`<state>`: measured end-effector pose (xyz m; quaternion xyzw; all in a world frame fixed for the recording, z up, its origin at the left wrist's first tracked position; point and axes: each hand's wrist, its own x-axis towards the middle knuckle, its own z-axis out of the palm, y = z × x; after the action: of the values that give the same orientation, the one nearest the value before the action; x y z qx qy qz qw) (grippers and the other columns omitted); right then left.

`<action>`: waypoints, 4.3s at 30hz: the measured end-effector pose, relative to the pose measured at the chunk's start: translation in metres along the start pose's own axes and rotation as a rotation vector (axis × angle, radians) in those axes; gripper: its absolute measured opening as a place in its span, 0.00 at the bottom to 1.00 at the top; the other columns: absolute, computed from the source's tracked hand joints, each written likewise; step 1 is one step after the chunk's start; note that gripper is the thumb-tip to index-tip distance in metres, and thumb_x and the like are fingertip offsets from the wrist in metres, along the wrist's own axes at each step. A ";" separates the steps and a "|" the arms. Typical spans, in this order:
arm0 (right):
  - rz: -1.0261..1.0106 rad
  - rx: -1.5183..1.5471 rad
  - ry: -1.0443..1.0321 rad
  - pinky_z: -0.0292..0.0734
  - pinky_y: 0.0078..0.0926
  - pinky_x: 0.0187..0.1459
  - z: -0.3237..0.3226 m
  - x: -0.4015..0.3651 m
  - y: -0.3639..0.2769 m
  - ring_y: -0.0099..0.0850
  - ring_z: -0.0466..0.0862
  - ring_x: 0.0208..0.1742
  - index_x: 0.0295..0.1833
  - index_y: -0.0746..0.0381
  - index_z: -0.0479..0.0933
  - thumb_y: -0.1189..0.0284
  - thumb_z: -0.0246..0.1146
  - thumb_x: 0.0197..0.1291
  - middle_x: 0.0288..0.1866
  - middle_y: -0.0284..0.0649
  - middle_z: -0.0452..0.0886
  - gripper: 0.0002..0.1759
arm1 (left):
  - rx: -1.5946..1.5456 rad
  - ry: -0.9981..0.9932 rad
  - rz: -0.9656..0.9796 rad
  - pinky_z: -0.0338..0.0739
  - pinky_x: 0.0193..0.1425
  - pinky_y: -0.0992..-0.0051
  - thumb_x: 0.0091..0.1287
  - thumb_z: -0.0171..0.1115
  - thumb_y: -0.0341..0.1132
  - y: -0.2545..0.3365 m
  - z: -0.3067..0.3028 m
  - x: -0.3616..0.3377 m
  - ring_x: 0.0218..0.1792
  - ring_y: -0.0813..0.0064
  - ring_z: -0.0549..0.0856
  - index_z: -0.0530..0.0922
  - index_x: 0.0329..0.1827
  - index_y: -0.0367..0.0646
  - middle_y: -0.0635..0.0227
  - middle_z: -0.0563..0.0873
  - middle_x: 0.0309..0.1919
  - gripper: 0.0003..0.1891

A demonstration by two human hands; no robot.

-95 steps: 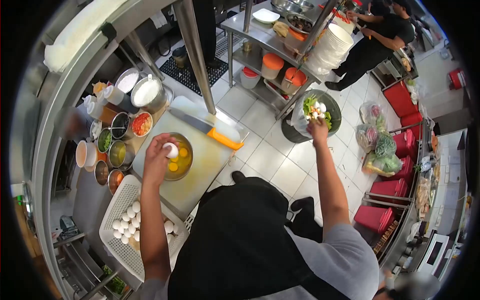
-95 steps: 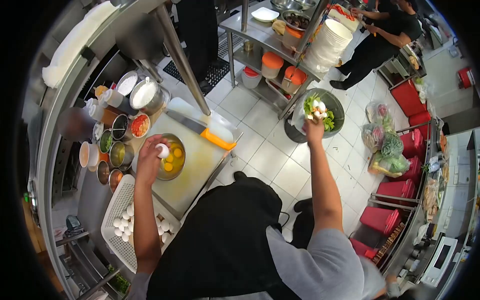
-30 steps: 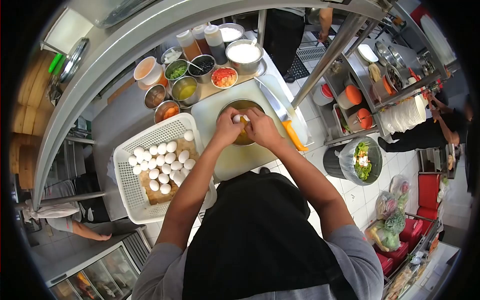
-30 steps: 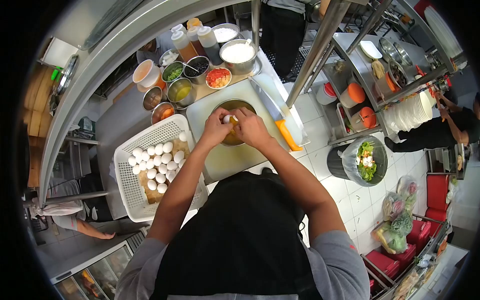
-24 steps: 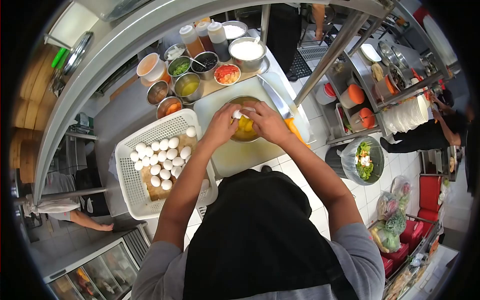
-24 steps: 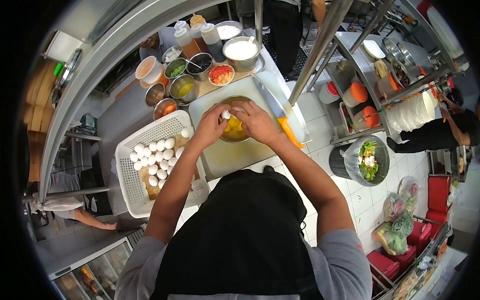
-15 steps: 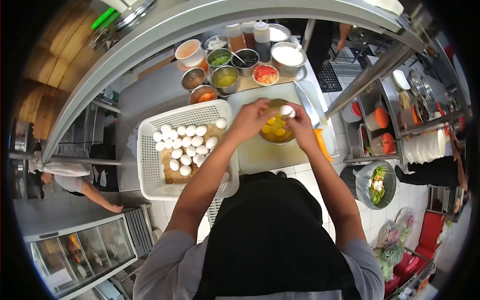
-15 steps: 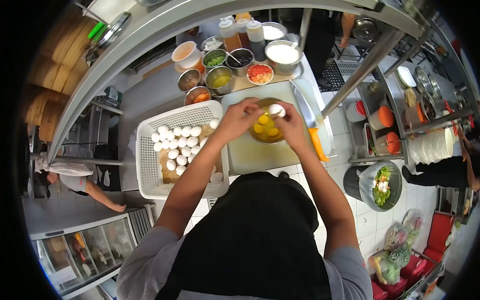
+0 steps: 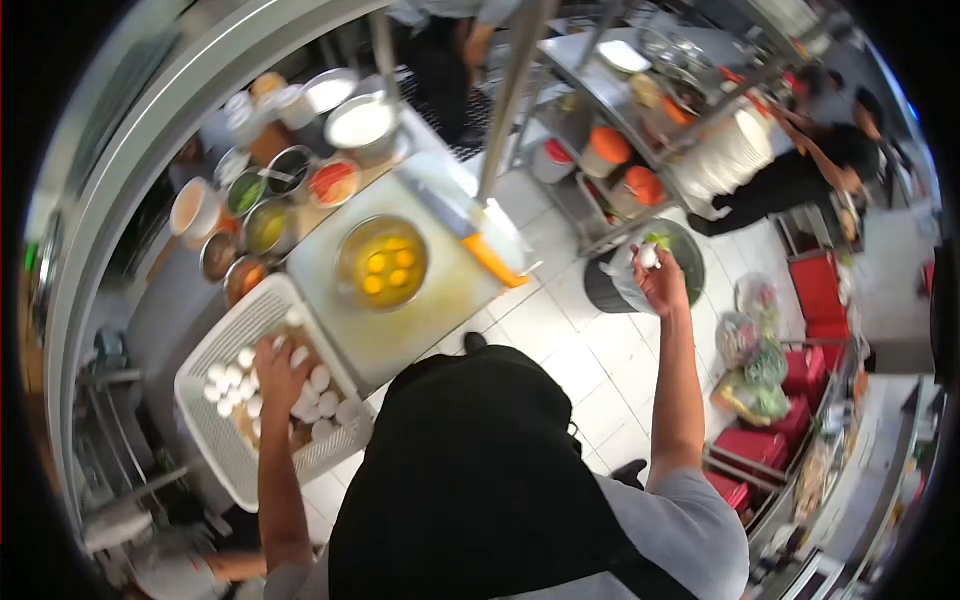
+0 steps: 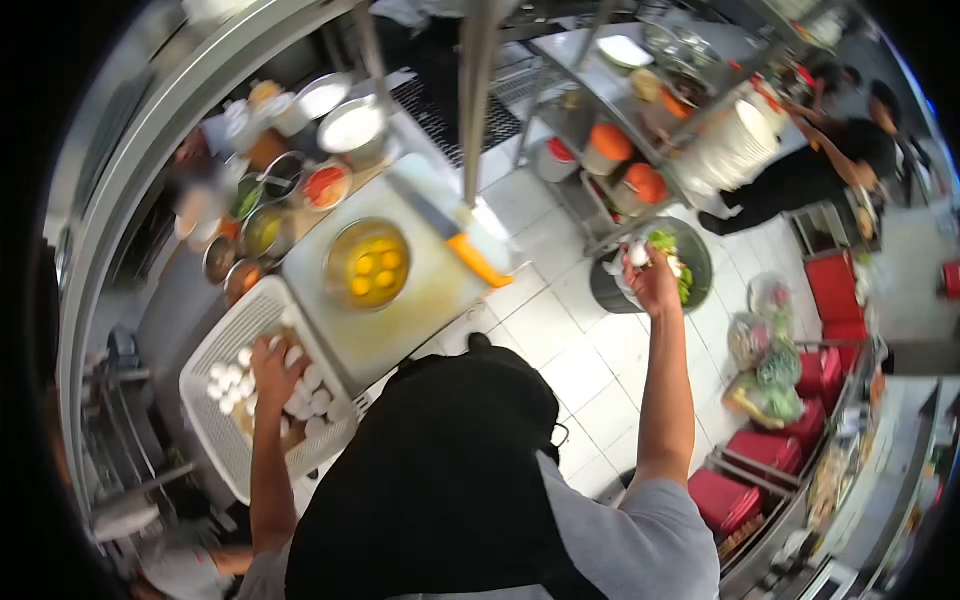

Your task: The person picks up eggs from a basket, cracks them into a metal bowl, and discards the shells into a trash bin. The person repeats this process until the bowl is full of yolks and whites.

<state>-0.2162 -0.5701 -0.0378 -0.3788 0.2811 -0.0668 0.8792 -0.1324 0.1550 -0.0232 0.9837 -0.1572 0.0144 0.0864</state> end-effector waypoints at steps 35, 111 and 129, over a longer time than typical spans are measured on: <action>-0.503 -0.184 -0.127 0.78 0.22 0.38 0.266 0.039 0.090 0.26 0.84 0.43 0.65 0.65 0.70 0.72 0.57 0.70 0.47 0.41 0.82 0.20 | -1.523 -0.460 -0.311 0.75 0.24 0.79 0.76 0.49 0.62 0.230 -0.044 0.136 0.26 0.79 0.82 0.74 0.44 0.47 0.68 0.81 0.32 0.25; -1.075 -1.267 -0.957 0.77 0.41 0.61 0.339 0.018 0.197 0.47 0.76 0.63 0.61 0.58 0.76 0.86 0.59 0.45 0.62 0.41 0.76 0.32 | -1.065 -0.026 -0.069 0.77 0.39 0.80 0.58 0.64 0.21 0.132 0.008 0.162 0.35 0.82 0.83 0.81 0.48 0.34 0.69 0.86 0.34 0.14; 0.212 0.384 -0.523 0.77 0.37 0.57 0.313 0.000 0.206 0.35 0.82 0.51 0.66 0.61 0.71 0.65 0.53 0.71 0.54 0.43 0.80 0.22 | -0.595 -0.189 0.153 0.80 0.43 0.69 0.56 0.69 0.35 0.239 -0.085 0.188 0.36 0.63 0.87 0.83 0.44 0.31 0.50 0.87 0.36 0.17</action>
<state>-0.0658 -0.2281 -0.0095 -0.1793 0.0662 0.0725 0.9789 -0.0279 -0.1113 0.1105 0.8976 -0.2352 -0.1173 0.3540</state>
